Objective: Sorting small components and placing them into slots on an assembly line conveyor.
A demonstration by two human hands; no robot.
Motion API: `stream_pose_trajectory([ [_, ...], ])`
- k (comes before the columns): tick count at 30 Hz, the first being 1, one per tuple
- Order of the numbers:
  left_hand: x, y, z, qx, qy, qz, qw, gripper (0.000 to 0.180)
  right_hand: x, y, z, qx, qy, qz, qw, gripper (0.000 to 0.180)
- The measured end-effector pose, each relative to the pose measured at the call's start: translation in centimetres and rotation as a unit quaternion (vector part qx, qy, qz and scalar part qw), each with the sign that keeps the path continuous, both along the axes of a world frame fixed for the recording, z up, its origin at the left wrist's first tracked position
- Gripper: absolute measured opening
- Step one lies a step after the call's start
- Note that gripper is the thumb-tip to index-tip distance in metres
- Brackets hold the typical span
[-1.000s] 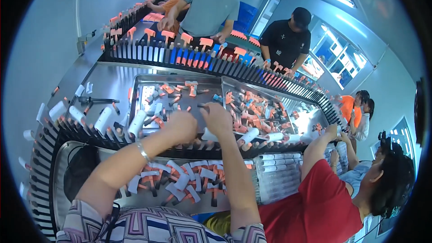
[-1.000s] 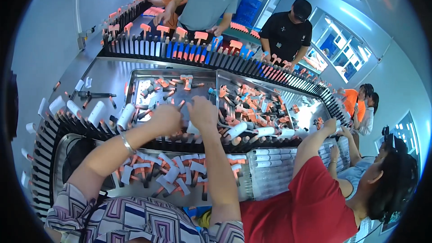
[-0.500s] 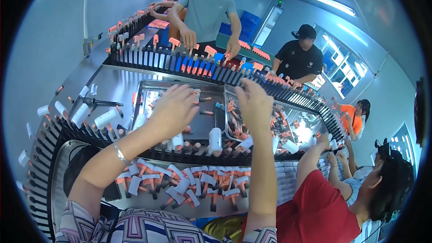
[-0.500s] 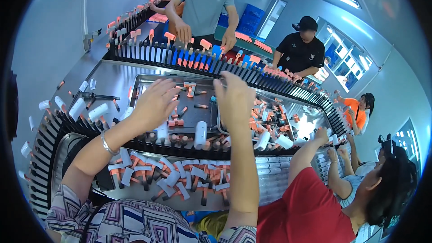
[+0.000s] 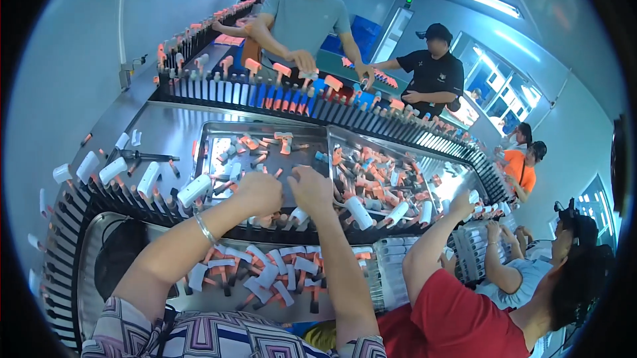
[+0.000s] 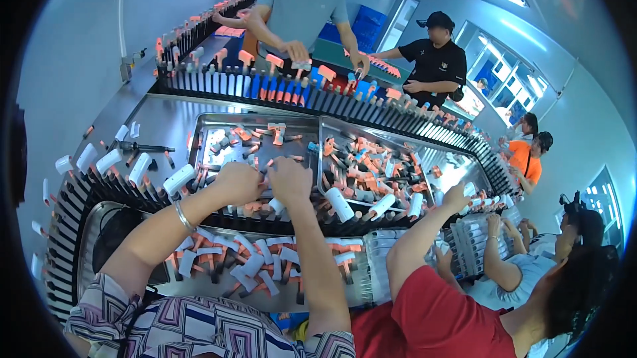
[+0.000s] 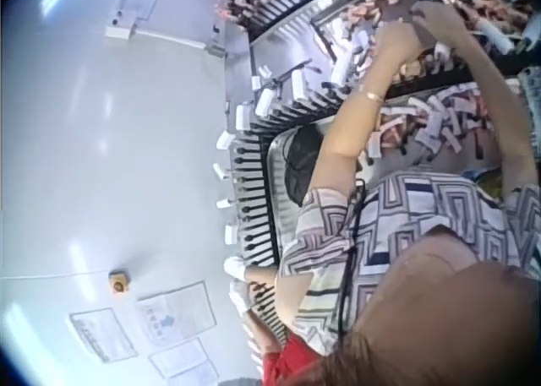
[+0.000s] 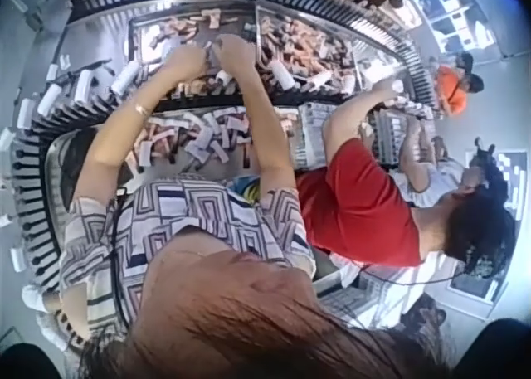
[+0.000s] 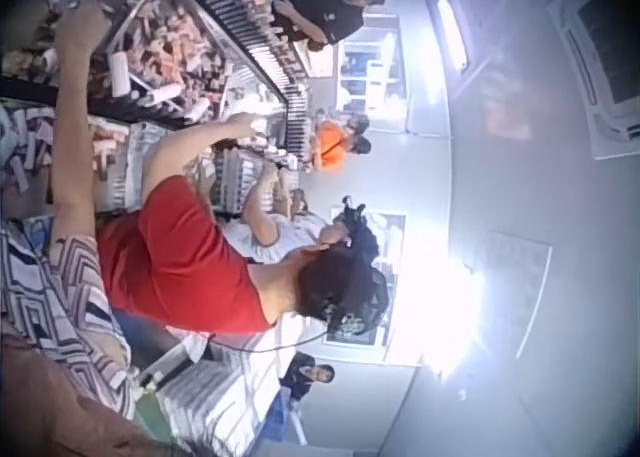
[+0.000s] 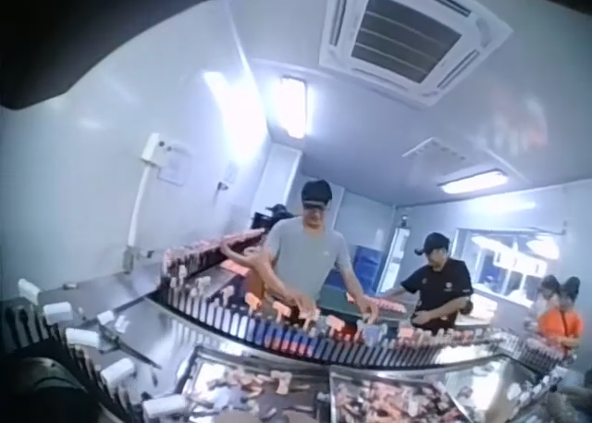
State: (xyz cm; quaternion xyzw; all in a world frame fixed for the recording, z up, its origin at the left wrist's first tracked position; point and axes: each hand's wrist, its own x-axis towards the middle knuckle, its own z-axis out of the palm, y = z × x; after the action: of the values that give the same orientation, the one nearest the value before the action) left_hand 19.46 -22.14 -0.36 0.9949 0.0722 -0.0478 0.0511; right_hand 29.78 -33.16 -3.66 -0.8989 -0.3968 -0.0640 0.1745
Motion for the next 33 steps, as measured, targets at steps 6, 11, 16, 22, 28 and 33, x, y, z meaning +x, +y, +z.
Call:
stream_pose_trajectory([
  [6,-3.5,3.9,-2.2,0.003,-0.182,0.025,0.983,0.032,-2.5,-0.5,5.2,0.182,-0.058,0.117,0.974,0.032],
  [11,-1.5,0.8,3.5,-0.016,-0.448,-0.092,0.889,0.028,1.6,-5.4,14.1,0.230,-0.210,0.003,0.950,0.031],
  [16,3.7,-4.5,2.8,-0.054,-0.332,-0.136,0.932,0.031,5.0,-6.8,4.1,0.014,-0.141,-0.129,0.981,0.031],
  [22,3.3,-1.1,-0.4,-0.062,-0.022,-0.045,0.997,0.050,3.7,-2.5,0.7,-0.021,0.036,-0.019,0.999,0.031],
  [28,-1.1,-0.2,0.4,-0.065,-0.057,0.040,0.995,0.048,0.2,-0.6,-0.1,0.095,-0.028,0.050,0.994,0.031],
  [33,-4.8,2.7,-0.2,-0.034,-0.194,0.018,0.980,0.044,-1.8,-2.6,5.7,0.231,-0.026,0.111,0.966,0.033],
])
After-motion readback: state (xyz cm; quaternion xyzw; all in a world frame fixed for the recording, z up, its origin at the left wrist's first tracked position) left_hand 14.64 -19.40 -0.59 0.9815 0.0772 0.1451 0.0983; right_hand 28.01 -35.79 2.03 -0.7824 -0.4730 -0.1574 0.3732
